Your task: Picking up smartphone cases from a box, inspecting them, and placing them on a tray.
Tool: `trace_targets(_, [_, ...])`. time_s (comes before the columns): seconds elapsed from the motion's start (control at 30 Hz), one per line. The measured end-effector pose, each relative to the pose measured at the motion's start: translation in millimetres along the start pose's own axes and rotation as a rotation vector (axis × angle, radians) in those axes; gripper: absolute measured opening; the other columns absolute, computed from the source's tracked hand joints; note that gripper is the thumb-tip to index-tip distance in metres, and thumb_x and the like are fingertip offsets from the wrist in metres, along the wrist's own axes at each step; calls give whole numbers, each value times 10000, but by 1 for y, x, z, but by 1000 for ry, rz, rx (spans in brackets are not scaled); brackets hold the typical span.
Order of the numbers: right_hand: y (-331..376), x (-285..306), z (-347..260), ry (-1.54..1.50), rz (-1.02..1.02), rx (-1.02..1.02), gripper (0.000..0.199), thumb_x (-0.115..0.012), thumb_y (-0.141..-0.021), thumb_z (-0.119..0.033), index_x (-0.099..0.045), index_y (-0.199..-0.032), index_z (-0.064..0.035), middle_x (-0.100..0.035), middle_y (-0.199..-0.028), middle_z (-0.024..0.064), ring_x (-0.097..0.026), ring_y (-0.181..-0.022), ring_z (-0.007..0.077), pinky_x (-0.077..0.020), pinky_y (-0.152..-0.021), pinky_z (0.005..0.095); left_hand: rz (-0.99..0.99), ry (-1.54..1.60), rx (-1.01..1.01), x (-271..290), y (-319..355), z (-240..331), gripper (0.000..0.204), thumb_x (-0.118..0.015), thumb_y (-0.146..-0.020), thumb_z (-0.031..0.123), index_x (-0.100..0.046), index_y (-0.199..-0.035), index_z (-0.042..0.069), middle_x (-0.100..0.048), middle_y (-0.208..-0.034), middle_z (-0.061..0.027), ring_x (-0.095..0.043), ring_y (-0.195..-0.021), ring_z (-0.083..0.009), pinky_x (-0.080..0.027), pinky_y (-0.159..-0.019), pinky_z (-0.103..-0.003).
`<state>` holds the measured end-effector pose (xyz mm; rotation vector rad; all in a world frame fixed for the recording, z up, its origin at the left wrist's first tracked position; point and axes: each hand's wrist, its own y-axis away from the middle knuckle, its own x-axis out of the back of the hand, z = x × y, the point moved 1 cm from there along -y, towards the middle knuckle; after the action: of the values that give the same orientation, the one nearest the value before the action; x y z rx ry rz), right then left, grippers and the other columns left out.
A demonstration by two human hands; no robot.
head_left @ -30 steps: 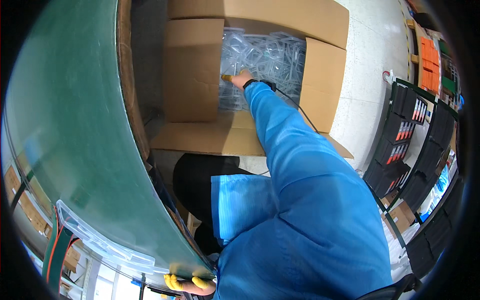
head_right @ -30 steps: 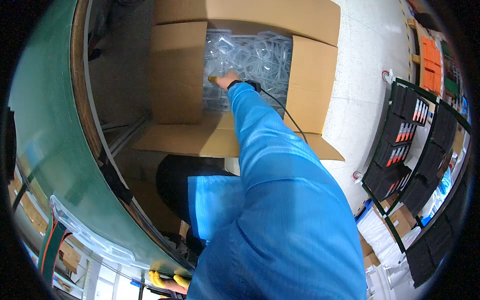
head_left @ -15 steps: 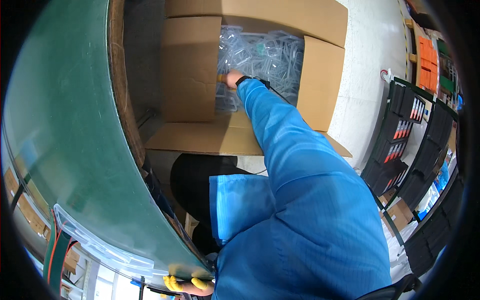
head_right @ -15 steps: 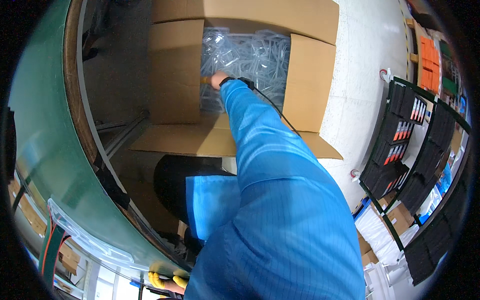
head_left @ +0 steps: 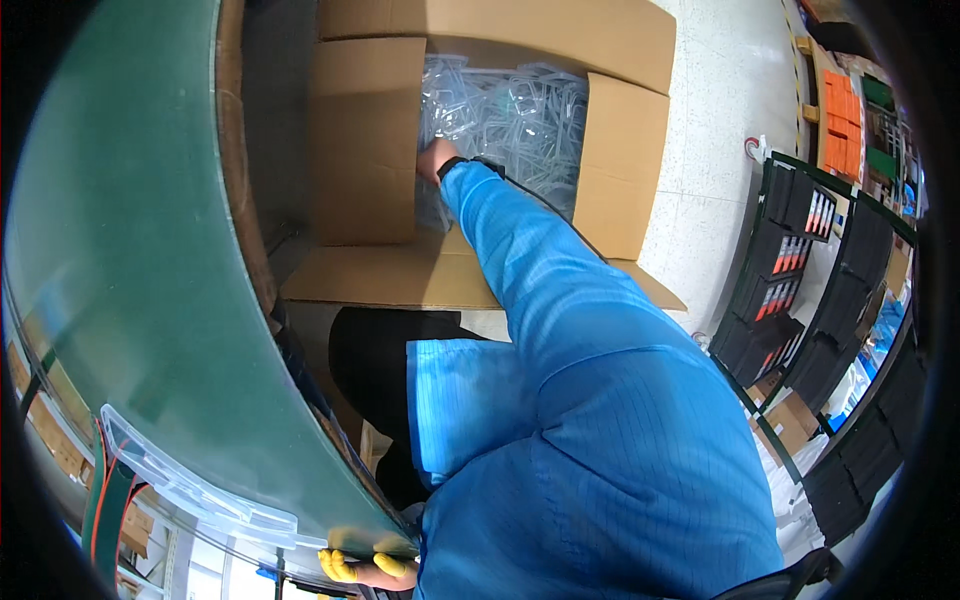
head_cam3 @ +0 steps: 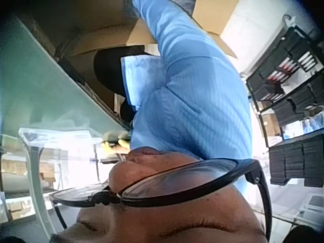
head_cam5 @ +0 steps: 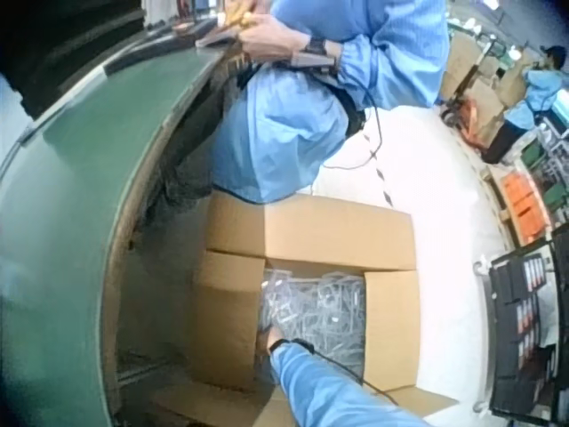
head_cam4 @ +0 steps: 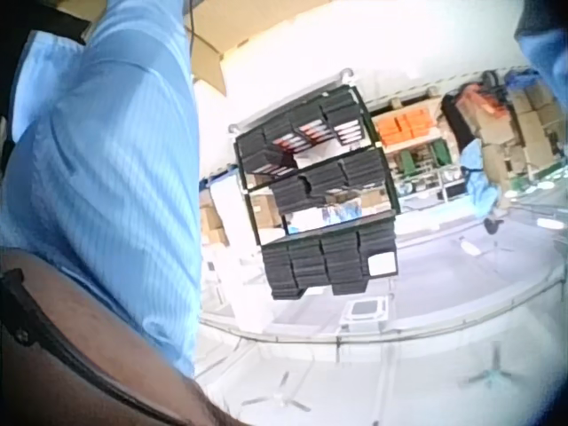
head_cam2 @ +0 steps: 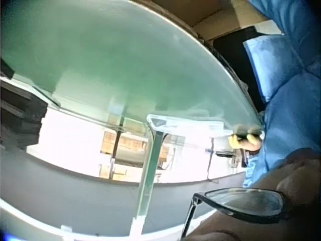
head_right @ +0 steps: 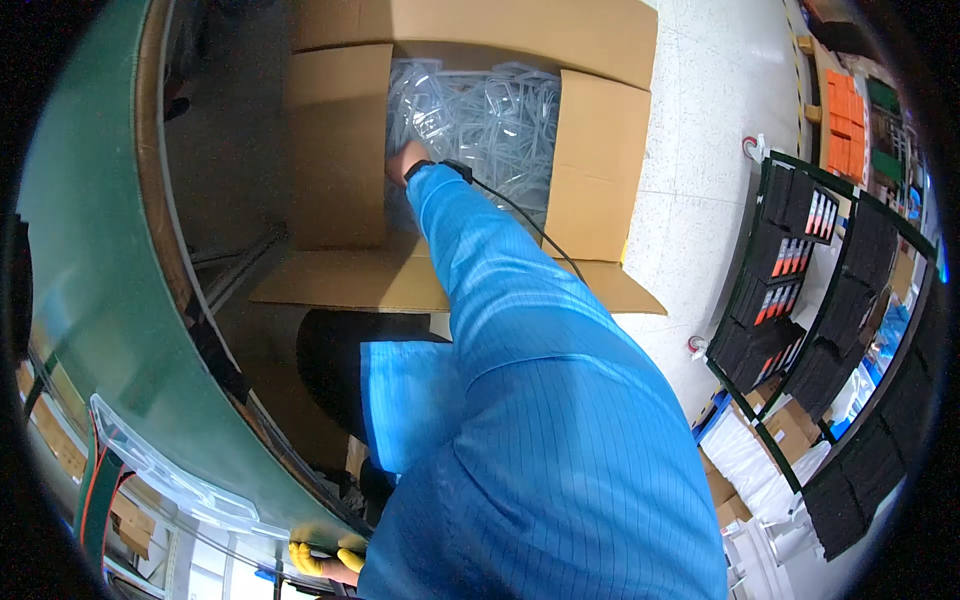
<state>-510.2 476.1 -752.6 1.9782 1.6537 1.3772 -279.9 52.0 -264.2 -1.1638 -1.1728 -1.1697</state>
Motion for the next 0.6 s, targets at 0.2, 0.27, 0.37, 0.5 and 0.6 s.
trace_targets(0.2, [43, 55, 20, -210, 154, -96, 580, -761, -725, -442, -676, -1003, 60, -684, -967, 258, -657, -921, 388, -514, -810, 396, 33, 115, -140, 2, -10, 5, 674, -430, -925, 515, -419, -1282, -56, -394, -1337, -262, -401, -1254, -388, -306, -1051, -522])
trace_targets(0.27, [55, 77, 43, -255, 193, -27, 519, -780, -737, -366, -673, -1032, 48, -696, -970, 221, -665, -894, 330, -513, -805, 379, 49, 152, -175, 2, -12, 7, 658, -449, -935, 491, -416, -1280, -68, -401, -1329, -272, -420, -1233, -403, -324, -1038, -521])
trace_targets(0.37, [65, 99, 77, -312, 343, -78, 424, -813, -726, -218, -671, -1042, 27, -710, -983, 145, -664, -875, 239, -513, -792, 364, 27, 141, -198, 8, -14, 12, 627, -476, -950, 455, -413, -1281, -74, -412, -1324, -281, -432, -1216, -422, -342, -1025, -515])
trace_targets(0.5, [118, 151, 60, -398, 393, -106, 390, -793, -754, -122, -645, -1080, 33, -695, -994, 147, -660, -892, 241, -530, -755, 371, 55, 210, -209, 14, -14, 16, 517, -514, -951, 313, -428, -1283, -75, -436, -1327, -242, -420, -1226, -391, -307, -1056, -487])
trace_targets(0.6, [155, 186, 50, -565, 459, 8, 471, -795, -757, -244, -651, -1103, 41, -697, -1037, 188, -673, -937, 292, -524, -825, 386, 16, 235, -174, 20, -15, 17, 494, -536, -940, 286, -443, -1271, -68, -418, -1339, -250, -406, -1245, -406, -302, -1058, -495])
